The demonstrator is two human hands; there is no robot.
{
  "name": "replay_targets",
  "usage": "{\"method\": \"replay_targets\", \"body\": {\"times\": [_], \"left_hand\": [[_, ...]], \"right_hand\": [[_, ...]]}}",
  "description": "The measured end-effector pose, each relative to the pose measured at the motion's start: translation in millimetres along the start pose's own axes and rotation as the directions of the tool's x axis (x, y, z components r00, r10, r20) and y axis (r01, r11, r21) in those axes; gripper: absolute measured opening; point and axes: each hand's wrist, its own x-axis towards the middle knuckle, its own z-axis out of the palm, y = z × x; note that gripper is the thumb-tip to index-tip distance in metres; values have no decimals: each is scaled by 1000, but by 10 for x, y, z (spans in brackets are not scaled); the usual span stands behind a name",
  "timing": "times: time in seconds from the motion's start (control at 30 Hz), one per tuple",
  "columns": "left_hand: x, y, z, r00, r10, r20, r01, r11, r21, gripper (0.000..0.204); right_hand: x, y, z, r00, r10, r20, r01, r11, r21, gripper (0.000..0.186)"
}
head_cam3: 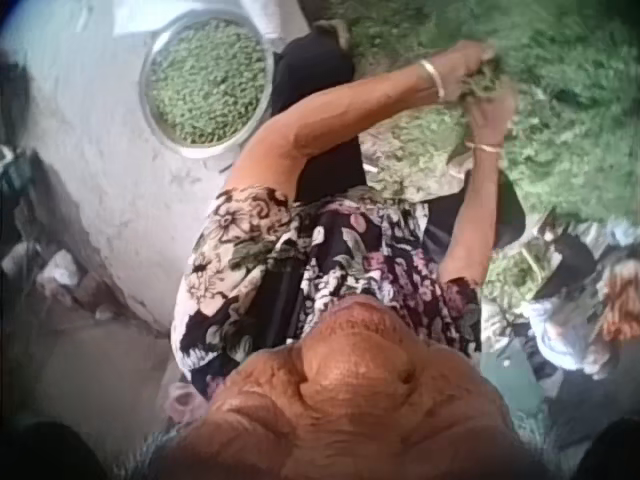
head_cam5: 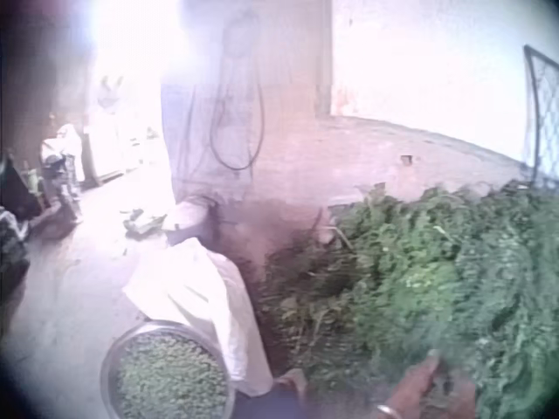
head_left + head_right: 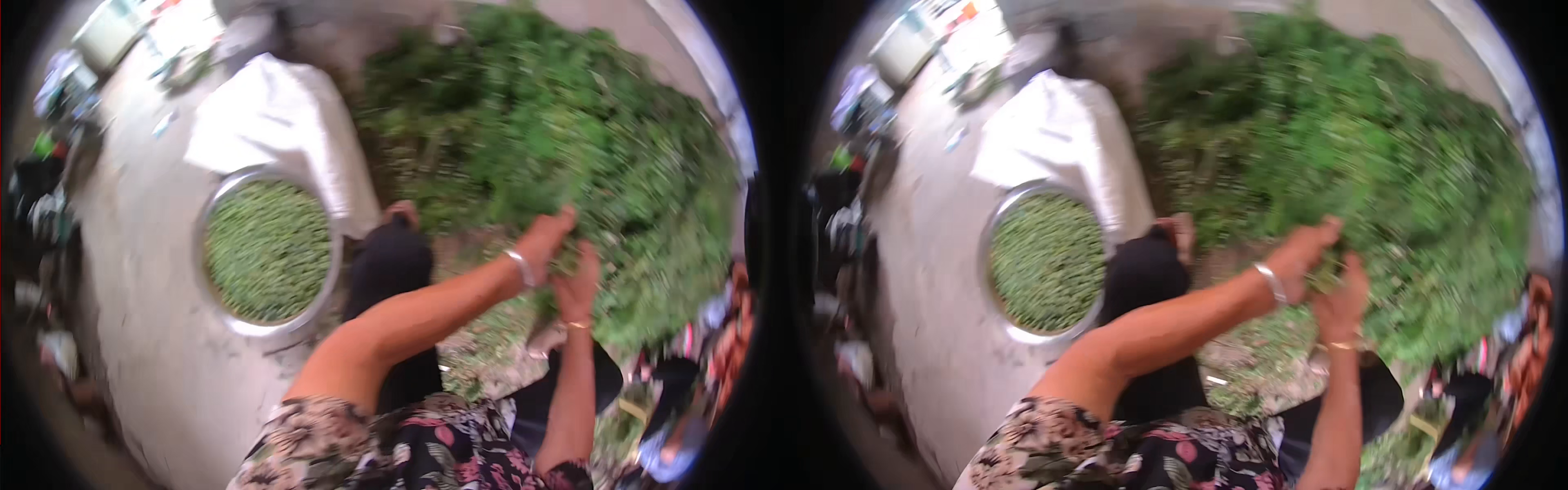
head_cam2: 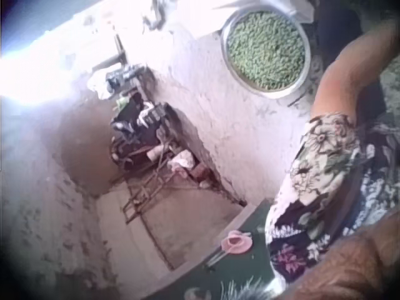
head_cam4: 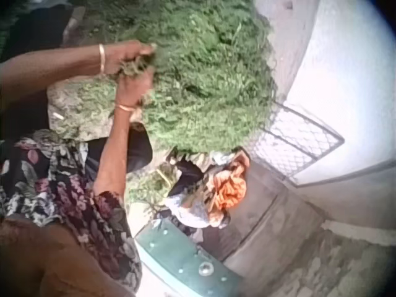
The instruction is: The person plucks berries from green branches by hand and collects them into a metal basin.
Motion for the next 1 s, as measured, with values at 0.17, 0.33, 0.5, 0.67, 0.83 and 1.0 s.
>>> {"method": "replay_targets", "body": {"times": [0.17, 0.33, 0.5, 0.67, 0.83, 1.0], "left_hand": [[70, -60, -54, 994, -88, -66, 91, 995, 45, 47], [85, -101, -168, 997, -78, 25, 78, 997, -13, 39], [33, -115, -52, 979, -198, 54, 197, 980, 21, 36], [20, -75, 66, 990, -138, -12, 138, 967, 215, 29], [-30, -114, 112, 996, -85, 32, 75, 966, 247, 18], [16, -228, 120, 996, -87, 27, 72, 937, 341, 17]], "right_hand": [[-27, -12, 162, 977, 204, -69, -173, 935, 310, 48], [-65, -59, 77, 983, 178, 35, -180, 938, 295, 35], [-182, 86, -369, 959, 270, -82, -249, 946, 208, 14], [-1181, 984, -1590, 826, 435, -357, -519, 835, -183, 17], [-3287, 1467, -3031, 546, 686, -481, -796, 246, -553, 42], [-4358, 1075, -3307, -36, 916, -399, -753, -287, -592, 84]]}}
